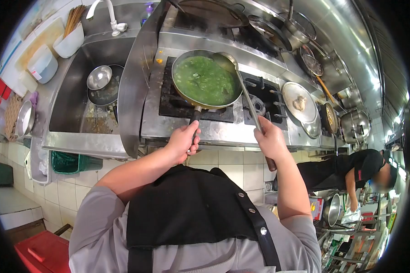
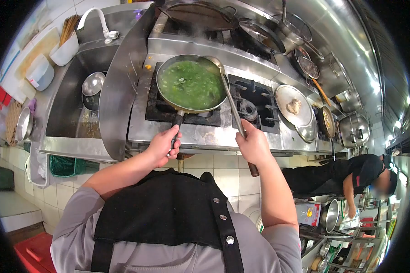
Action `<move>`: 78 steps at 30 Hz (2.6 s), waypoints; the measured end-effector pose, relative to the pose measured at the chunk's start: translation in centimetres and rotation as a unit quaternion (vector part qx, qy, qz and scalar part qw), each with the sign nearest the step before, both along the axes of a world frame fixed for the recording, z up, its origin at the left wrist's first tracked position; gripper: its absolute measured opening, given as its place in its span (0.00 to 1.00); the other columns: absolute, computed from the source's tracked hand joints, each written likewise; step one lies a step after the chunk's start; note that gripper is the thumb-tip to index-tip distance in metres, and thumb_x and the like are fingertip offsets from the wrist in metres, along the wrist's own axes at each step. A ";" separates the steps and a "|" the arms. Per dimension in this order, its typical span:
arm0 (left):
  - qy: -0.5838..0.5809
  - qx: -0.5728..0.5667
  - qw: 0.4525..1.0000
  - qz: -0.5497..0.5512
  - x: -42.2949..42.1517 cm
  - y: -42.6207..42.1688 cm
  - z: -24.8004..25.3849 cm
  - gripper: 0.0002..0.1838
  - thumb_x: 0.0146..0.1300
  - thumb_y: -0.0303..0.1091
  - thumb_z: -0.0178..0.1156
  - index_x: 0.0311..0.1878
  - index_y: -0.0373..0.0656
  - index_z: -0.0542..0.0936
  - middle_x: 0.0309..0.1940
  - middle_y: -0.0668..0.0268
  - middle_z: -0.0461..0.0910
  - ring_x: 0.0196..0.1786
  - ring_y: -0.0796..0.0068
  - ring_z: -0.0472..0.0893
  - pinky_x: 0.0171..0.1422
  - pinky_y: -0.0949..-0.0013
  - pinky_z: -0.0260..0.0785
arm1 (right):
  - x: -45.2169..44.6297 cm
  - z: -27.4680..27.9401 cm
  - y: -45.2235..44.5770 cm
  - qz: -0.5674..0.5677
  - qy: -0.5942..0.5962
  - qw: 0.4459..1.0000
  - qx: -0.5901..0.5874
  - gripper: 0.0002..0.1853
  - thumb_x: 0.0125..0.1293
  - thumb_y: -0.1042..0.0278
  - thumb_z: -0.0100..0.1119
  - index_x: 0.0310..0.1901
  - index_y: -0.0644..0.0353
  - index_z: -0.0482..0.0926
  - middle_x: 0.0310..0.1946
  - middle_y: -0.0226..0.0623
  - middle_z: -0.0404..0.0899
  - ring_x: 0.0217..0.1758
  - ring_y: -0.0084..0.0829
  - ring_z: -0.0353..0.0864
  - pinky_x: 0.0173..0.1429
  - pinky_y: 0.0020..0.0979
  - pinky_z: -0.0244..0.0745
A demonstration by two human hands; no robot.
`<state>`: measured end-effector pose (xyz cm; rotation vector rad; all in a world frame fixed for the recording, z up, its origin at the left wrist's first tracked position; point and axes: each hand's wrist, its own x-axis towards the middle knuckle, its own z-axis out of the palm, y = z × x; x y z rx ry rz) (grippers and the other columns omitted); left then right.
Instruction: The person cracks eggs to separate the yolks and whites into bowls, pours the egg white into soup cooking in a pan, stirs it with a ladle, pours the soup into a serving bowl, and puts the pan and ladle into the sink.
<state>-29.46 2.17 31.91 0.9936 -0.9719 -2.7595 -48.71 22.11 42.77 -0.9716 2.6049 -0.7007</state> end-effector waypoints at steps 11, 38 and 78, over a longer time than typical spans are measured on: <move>0.000 -0.001 1.000 0.002 -0.1 0.0 -0.1 0.20 0.74 0.55 0.56 0.43 0.46 0.72 0.23 0.72 0.70 0.18 0.82 0.65 0.20 0.74 0.51 | 1.7 1.7 2.0 -0.022 -0.299 0.953 -0.037 0.22 0.70 0.71 0.55 0.65 0.65 0.73 0.22 0.28 0.74 0.17 0.20 0.71 0.22 0.26 0.68; -0.004 -0.001 1.000 0.005 -0.1 0.0 -0.1 0.20 0.74 0.55 0.56 0.43 0.45 0.72 0.23 0.72 0.70 0.17 0.81 0.65 0.19 0.74 0.50 | -0.6 -1.7 -3.0 0.011 0.023 1.000 -0.003 0.26 0.65 0.68 0.59 0.64 0.68 0.73 0.36 0.52 0.84 0.35 0.40 0.84 0.46 0.36 0.78; -0.006 0.000 1.000 -0.003 -0.1 -0.1 0.0 0.20 0.73 0.55 0.56 0.42 0.47 0.72 0.23 0.73 0.70 0.18 0.81 0.65 0.20 0.74 0.52 | 0.2 1.4 0.8 0.039 0.052 0.993 0.098 0.25 0.67 0.64 0.58 0.64 0.63 0.73 0.34 0.52 0.83 0.38 0.45 0.85 0.46 0.40 0.78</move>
